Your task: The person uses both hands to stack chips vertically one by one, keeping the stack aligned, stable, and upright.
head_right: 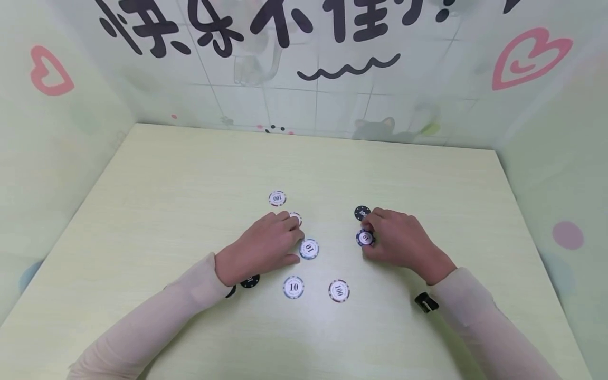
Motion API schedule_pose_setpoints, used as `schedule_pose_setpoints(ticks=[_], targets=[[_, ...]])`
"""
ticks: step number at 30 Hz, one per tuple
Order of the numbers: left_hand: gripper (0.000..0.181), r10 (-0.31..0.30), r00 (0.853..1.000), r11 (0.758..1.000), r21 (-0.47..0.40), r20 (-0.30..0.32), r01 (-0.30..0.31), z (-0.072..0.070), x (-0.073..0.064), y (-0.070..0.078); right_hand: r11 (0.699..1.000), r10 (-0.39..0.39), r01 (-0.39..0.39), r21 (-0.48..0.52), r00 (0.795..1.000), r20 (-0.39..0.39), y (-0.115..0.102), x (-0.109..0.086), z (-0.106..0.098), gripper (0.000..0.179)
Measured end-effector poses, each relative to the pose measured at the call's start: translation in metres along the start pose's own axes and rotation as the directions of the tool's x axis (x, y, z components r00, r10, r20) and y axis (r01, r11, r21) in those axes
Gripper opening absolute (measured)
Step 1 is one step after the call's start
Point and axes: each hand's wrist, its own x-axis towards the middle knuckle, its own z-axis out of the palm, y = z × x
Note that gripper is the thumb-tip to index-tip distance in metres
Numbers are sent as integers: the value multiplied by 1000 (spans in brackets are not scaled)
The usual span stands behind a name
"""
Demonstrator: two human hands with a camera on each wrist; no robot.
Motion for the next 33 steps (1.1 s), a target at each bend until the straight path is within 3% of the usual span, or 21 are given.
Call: schedule_pose_setpoints(ticks=[13,26,33], targets=[[31,-6,1000,1000,4,9,6,-1,0,-1,998,-64,62,-28,993,-97,-1,3,0,24],[32,-17,1000,1000,-4,26,17,-3,-1,1,997,-71,66,-44,991,-110,-6,7,2,25],[33,-23,999,1000,-5,38,23,-3,0,2,992,-123,116,-49,978,-170,-7,10,5,25]])
